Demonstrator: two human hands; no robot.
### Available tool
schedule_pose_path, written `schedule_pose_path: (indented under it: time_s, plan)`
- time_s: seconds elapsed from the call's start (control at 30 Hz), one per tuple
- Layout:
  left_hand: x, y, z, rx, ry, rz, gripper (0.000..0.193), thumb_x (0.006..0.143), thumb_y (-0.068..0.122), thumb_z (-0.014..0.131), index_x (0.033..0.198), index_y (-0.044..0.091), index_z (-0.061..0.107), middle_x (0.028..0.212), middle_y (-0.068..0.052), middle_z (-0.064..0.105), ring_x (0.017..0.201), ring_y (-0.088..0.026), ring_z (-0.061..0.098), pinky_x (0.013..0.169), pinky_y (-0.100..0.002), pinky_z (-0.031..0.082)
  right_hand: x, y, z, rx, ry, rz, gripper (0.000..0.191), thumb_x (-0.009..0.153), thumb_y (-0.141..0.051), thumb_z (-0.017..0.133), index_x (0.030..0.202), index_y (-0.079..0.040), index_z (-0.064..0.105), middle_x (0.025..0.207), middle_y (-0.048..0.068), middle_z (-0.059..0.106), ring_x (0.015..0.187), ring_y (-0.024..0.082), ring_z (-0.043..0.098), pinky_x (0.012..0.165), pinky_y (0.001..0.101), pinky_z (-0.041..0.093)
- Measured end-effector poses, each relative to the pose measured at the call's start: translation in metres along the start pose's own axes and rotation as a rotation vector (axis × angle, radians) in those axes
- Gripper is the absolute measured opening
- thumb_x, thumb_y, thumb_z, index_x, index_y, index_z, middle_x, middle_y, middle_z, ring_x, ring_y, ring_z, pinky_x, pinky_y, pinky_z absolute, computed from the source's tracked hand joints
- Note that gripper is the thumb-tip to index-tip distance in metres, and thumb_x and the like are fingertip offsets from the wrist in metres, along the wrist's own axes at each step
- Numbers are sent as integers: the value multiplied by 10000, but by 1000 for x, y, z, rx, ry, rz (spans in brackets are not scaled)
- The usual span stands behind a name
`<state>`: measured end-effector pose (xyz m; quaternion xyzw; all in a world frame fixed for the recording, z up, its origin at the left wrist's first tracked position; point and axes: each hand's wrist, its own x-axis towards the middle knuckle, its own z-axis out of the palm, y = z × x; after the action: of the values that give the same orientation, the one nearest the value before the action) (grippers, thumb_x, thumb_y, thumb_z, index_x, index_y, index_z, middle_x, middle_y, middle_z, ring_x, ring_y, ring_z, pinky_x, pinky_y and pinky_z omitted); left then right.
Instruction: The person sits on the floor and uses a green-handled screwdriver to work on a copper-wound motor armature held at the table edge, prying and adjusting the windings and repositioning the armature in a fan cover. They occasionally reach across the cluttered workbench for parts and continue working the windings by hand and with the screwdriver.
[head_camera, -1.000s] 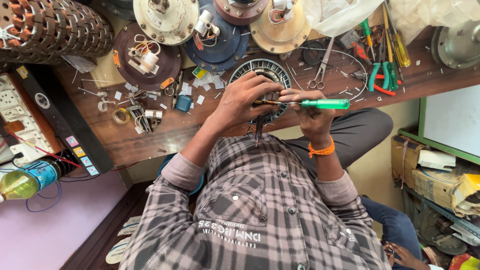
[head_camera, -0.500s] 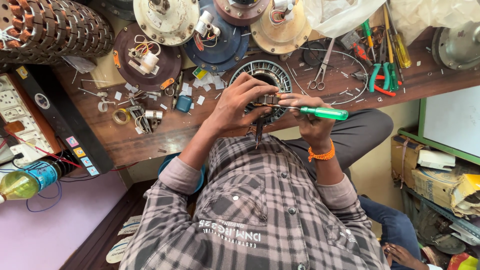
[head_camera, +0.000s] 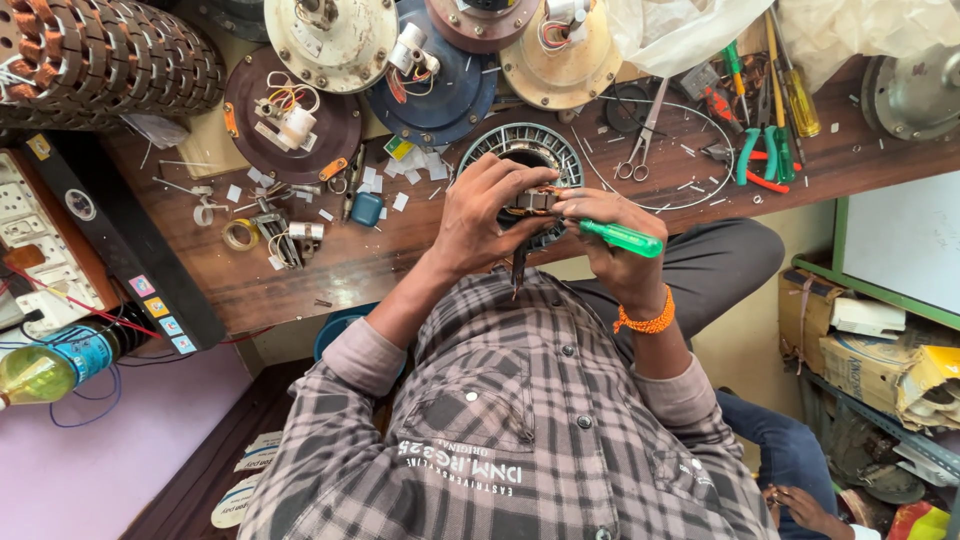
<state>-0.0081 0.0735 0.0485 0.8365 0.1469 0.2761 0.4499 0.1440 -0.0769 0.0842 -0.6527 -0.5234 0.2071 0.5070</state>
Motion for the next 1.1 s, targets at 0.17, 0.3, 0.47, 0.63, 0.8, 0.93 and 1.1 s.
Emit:
schedule_pose_path:
  time_s: [0.17, 0.3, 0.47, 0.63, 0.8, 0.93, 1.1]
  plan:
    - [-9, 11, 13, 113, 70, -77, 477, 812, 146, 840, 1256, 139, 664, 1155, 4, 692, 1062, -230, 598, 935, -380, 425, -6, -10, 9, -49, 56, -3, 145, 945, 106, 702, 1048, 15, 654, 1113, 154, 750, 1127, 295, 749, 973, 366, 607]
    - [-11, 14, 18, 90, 122, -90, 477, 784, 108, 835, 1230, 144, 673, 1162, 2, 680, 1077, -229, 583, 961, -382, 407, -11, -15, 19, -72, 119, 4, 129, 967, 107, 687, 1050, 20, 641, 1114, 150, 747, 1138, 299, 744, 975, 355, 610]
    - [-10, 9, 17, 66, 94, -131, 456, 779, 109, 846, 1206, 152, 691, 1133, 11, 685, 1036, -230, 576, 937, -384, 411, -9, -9, 17, -7, 83, 75, 153, 987, 118, 666, 1112, 29, 661, 1128, 172, 739, 1131, 308, 737, 993, 369, 604]
    - [-12, 10, 15, 60, 110, -85, 476, 761, 91, 830, 1209, 136, 675, 1140, 2, 687, 1040, -230, 590, 931, -380, 402, -14, -14, 28, -141, 150, -28, 156, 958, 103, 700, 1070, 10, 643, 1101, 162, 745, 1102, 288, 749, 947, 362, 608]
    - [-12, 8, 18, 69, 103, -94, 481, 750, 83, 825, 1205, 137, 678, 1128, 1, 683, 1035, -231, 589, 928, -380, 404, -10, -20, 27, -217, 114, -95, 175, 937, 102, 710, 1058, 2, 633, 1100, 156, 743, 1121, 321, 738, 947, 382, 612]
    - [-14, 3, 18, 81, 104, -89, 471, 759, 93, 829, 1202, 140, 678, 1117, 4, 681, 1027, -228, 586, 917, -384, 401, -3, -22, 28, -182, 119, -50, 186, 932, 111, 717, 1078, 12, 660, 1088, 157, 744, 1060, 313, 745, 933, 383, 611]
    - [-17, 5, 18, 86, 112, -67, 484, 763, 124, 840, 1219, 148, 679, 1131, 21, 686, 1043, -219, 590, 921, -382, 404, -12, -23, 43, -298, 179, -184, 168, 924, 103, 703, 1052, 18, 637, 1083, 161, 730, 1074, 331, 733, 941, 384, 601]
